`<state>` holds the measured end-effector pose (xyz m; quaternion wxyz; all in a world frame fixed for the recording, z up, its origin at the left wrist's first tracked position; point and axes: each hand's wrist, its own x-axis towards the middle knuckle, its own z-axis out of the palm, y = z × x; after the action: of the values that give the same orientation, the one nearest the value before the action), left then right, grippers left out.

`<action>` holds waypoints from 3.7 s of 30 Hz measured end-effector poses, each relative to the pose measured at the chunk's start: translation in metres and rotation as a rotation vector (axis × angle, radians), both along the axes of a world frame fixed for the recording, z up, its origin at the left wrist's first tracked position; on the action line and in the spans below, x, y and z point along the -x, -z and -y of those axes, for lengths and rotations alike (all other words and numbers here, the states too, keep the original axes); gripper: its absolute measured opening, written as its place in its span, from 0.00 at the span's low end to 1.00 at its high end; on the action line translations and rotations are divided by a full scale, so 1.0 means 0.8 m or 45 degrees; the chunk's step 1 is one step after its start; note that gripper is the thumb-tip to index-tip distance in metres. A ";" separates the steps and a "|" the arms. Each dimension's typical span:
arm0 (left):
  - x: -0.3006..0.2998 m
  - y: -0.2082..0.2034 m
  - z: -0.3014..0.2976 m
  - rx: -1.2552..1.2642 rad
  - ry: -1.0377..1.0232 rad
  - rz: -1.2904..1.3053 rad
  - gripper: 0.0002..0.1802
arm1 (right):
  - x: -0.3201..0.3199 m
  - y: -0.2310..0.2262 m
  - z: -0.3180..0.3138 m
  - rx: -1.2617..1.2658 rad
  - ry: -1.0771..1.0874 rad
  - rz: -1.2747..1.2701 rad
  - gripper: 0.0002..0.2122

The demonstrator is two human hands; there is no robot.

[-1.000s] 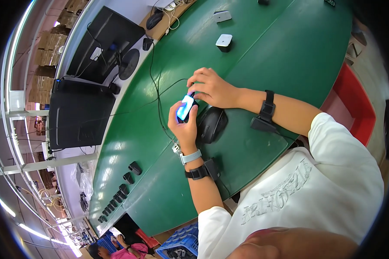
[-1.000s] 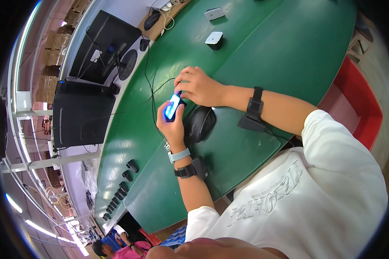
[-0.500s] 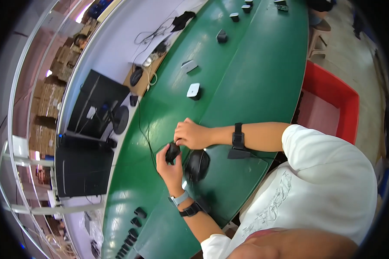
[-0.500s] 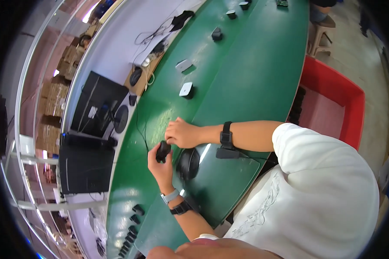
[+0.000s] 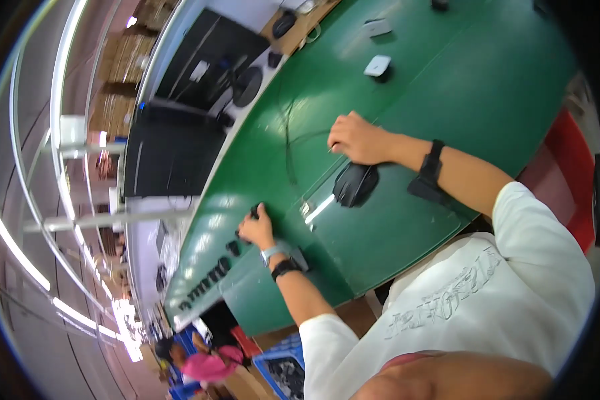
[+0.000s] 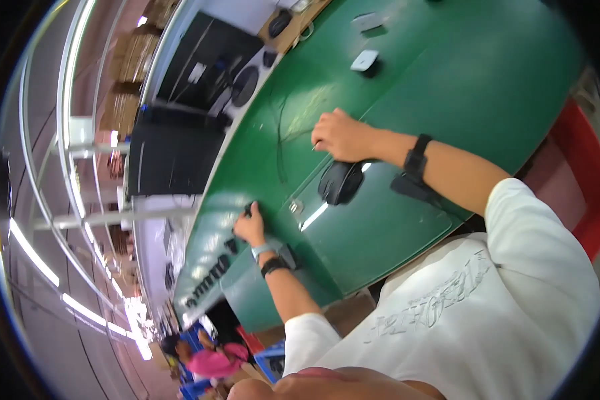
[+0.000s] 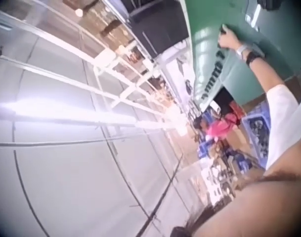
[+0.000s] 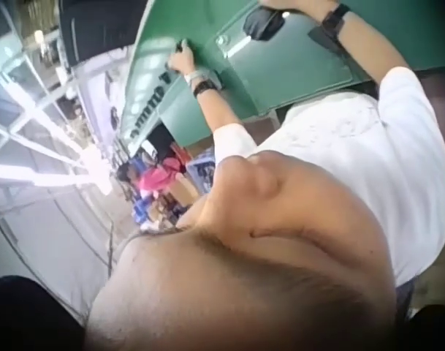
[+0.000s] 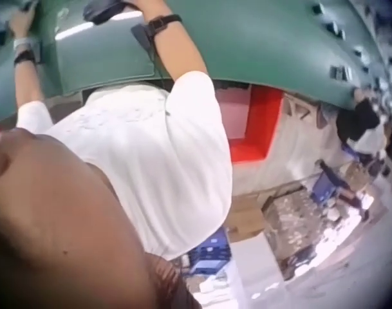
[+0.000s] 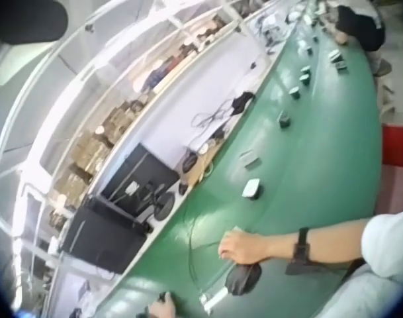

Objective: The person tests a mouse and its charging dock by plugging a cable into the dock, placing the mouse on it to check the light, and then disconnecting them. This process is repeated with several docks and mice before placing the docks back onto the conveyor belt.

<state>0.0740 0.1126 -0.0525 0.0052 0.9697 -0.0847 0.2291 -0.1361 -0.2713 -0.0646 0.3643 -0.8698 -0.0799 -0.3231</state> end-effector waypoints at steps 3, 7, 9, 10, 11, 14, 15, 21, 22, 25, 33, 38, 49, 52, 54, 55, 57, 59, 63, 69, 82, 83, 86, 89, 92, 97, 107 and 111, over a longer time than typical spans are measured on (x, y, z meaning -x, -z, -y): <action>0.020 -0.033 0.141 0.172 0.225 0.189 0.30 | 0.013 0.014 0.017 -0.015 -0.004 -0.072 0.05; 0.099 -0.084 0.392 0.216 1.325 0.060 0.25 | 0.014 0.017 0.021 0.020 -0.015 -0.111 0.05; 0.149 -0.089 0.476 0.098 1.444 -0.228 0.27 | 0.007 0.023 0.018 0.123 -0.080 -0.186 0.08; 0.176 -0.088 0.513 -0.034 1.393 -0.290 0.28 | -0.002 0.055 0.019 0.264 -0.047 -0.061 0.08; 0.180 -0.076 0.524 -0.011 1.407 -0.279 0.28 | -0.012 0.071 0.006 0.289 -0.035 -0.066 0.08; 0.180 -0.041 0.577 -0.293 1.338 -0.244 0.30 | -0.016 0.098 -0.016 -0.505 -0.273 0.149 0.11; 0.163 -0.033 0.580 -0.342 1.336 -0.307 0.31 | -0.018 0.104 -0.019 -0.769 -0.378 0.232 0.12; 0.135 -0.126 0.441 1.499 1.405 -1.413 0.26 | 0.016 -0.004 0.009 0.005 -0.161 -0.337 0.10; 0.138 -0.138 0.411 1.912 1.433 -1.469 0.29 | 0.012 0.006 0.013 -0.114 -0.103 -0.203 0.09; 0.113 -0.101 0.326 1.885 1.335 -1.289 0.31 | 0.004 0.020 0.023 -0.336 -0.009 0.040 0.08; 0.124 -0.016 0.239 1.858 1.222 -1.185 0.30 | 0.002 0.000 0.013 -0.546 -0.153 -0.232 0.10; 0.131 -0.009 0.251 1.721 1.380 -1.119 0.28 | 0.004 0.000 0.020 -0.430 -0.099 -0.255 0.10; 0.133 0.004 0.262 1.560 1.407 -0.884 0.23 | 0.006 -0.010 0.016 -0.279 -0.070 -0.407 0.09; 0.134 0.007 0.260 1.336 1.490 -0.594 0.25 | 0.001 -0.007 0.018 -0.240 -0.111 -0.486 0.08; 0.139 0.004 0.265 1.337 1.549 -0.534 0.26 | 0.002 -0.001 0.024 -0.297 -0.113 -0.522 0.08; 0.142 0.001 0.270 1.336 1.540 -0.529 0.26 | 0.003 -0.002 0.030 -0.375 -0.105 -0.551 0.08; 0.148 0.001 0.275 1.308 1.570 -0.528 0.25 | 0.006 0.001 0.038 -0.498 -0.115 -0.567 0.08; 0.150 0.001 0.272 1.296 1.537 -0.563 0.26 | 0.003 0.002 0.038 -0.476 -0.131 -0.572 0.09; 0.155 -0.001 0.270 1.262 1.452 -0.603 0.29 | 0.000 0.001 0.042 -0.508 -0.156 -0.668 0.09; 0.147 -0.007 0.280 1.661 1.124 -0.452 0.28 | -0.001 0.002 0.037 -0.489 0.055 -0.109 0.17; 0.144 -0.022 0.272 2.377 1.115 -1.116 0.27 | 0.027 -0.025 0.026 0.079 -0.621 -0.360 0.33; 0.136 -0.021 0.269 2.546 1.233 -1.343 0.25 | 0.027 -0.026 0.031 -0.113 -0.609 -0.492 0.32; 0.137 -0.012 0.269 2.634 1.184 -1.326 0.25 | 0.021 -0.023 0.048 -0.790 -0.671 -0.574 0.31; 0.141 -0.015 0.273 2.629 1.120 -1.369 0.24 | 0.025 -0.008 0.058 -1.607 -0.585 -0.499 0.27; 0.143 -0.016 0.271 2.592 1.081 -1.415 0.25 | 0.018 -0.007 0.057 -1.859 -0.405 -0.470 0.24; 0.143 -0.017 0.271 2.567 1.125 -1.454 0.23 | 0.016 0.010 0.070 -1.819 -0.566 -0.407 0.21; 0.167 -0.018 0.286 1.633 1.076 -1.045 0.34 | 0.012 -0.003 0.055 -1.354 -0.462 -0.323 0.28; 0.167 -0.018 0.284 1.684 1.071 -1.069 0.34 | 0.015 -0.010 0.050 -1.247 -0.403 -0.380 0.30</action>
<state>-0.0593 -0.1150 -0.0384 0.6786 0.6609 -0.2753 -0.1642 -0.1483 -0.3116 -0.0564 0.7792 -0.6118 0.0029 -0.1364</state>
